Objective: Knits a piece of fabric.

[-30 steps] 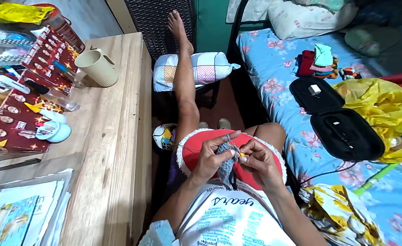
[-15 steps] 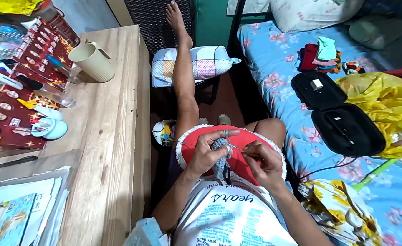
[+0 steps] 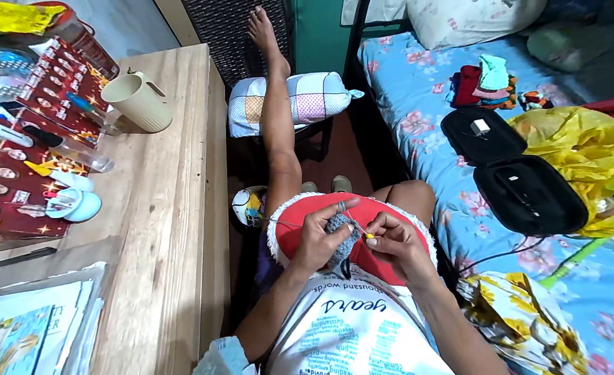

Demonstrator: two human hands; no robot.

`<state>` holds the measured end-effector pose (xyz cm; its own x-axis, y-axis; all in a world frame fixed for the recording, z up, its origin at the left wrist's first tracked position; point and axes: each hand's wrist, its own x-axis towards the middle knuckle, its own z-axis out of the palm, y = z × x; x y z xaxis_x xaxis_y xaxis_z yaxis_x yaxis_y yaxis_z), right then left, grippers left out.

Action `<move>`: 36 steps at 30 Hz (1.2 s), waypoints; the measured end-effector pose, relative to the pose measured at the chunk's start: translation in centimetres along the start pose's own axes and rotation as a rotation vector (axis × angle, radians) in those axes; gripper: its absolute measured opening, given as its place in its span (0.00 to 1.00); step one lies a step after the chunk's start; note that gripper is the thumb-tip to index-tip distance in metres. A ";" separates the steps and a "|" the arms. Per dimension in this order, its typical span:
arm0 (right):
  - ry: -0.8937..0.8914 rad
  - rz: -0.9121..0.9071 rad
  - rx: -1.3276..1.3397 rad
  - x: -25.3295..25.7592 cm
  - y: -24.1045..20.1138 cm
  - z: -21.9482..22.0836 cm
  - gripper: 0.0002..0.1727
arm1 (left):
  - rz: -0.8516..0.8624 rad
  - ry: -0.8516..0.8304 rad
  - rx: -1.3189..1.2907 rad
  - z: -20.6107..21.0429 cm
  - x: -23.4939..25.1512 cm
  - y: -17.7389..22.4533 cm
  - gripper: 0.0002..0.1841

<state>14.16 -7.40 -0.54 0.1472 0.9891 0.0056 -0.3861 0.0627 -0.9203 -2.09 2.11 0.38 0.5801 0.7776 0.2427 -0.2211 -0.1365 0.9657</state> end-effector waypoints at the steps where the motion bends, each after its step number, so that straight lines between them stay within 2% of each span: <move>1: 0.066 -0.036 -0.152 -0.1 -0.4 0.4 0.08 | 0.102 0.017 0.170 0.4 -0.1 -0.6 0.22; 4: 0.146 -0.137 -0.543 -0.1 -0.9 1.0 0.04 | 0.420 0.055 0.557 1.7 -0.3 -3.0 0.18; 6: 0.146 -0.106 -0.531 0.1 -1.2 1.1 0.04 | 0.547 0.095 0.624 2.4 -0.4 -4.1 0.15; 7: 0.129 -0.059 -0.418 0.3 -1.6 1.1 0.05 | 0.565 0.117 0.583 2.5 -0.4 -4.2 0.14; 10: -0.015 0.062 0.056 0.5 -1.7 0.3 0.06 | 0.449 0.100 0.230 2.1 -0.4 -2.8 0.16; 12: -0.026 0.000 0.094 0.2 -1.0 0.2 0.07 | 0.316 0.050 0.013 1.8 -0.6 -1.1 0.19; 15: 0.095 -0.355 -0.270 -0.1 0.3 0.3 0.07 | 0.133 -0.017 -0.144 1.1 -0.5 0.7 0.23; 16: 0.108 -0.492 -0.432 -0.1 0.8 0.1 0.04 | 0.099 -0.044 -0.178 0.7 -0.3 0.9 0.23; 18: 0.106 -0.715 -0.708 0.3 1.2 -0.5 0.05 | 0.052 -0.098 -0.236 -0.1 0.1 1.4 0.22; 21: 0.048 -0.818 -0.868 0.4 1.0 -1.1 0.05 | -0.052 -0.108 -0.322 -1.0 0.4 1.6 0.18; 23: 0.027 -0.796 -0.813 0.5 1.3 -1.5 0.05 | -0.118 -0.107 -0.389 -1.4 0.5 1.5 0.15; 25: 0.008 -0.695 -0.674 0.4 1.4 -1.6 0.04 | -0.141 -0.150 -0.439 -1.6 0.5 1.0 0.14; 27: -0.022 -0.470 -0.429 0.1 1.1 -1.4 0.03 | -0.159 -0.192 -0.470 -1.7 0.6 0.7 0.13; 29: -0.045 -0.247 -0.146 0.3 0.7 -1.1 0.07 | -0.180 -0.200 -0.506 -1.6 0.7 0.3 0.11; 32: -0.092 -0.065 0.182 0.6 0.8 -0.6 0.04 | -0.211 -0.148 -0.506 -1.3 0.6 -1.3 0.09; 34: -0.043 -0.055 0.194 0.7 0.8 -0.3 0.09 | -0.219 -0.080 -0.386 -0.7 0.6 -1.8 0.11; 36: 0.080 -0.113 0.010 0.6 0.5 0.3 0.11 | -0.208 -0.061 -0.276 -0.2 0.5 -1.6 0.11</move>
<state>13.76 -6.71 -0.86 0.2619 0.9620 0.0776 -0.3719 0.1748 -0.9117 -1.58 2.83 -1.03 0.6786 0.7323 0.0567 -0.2921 0.1983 0.9356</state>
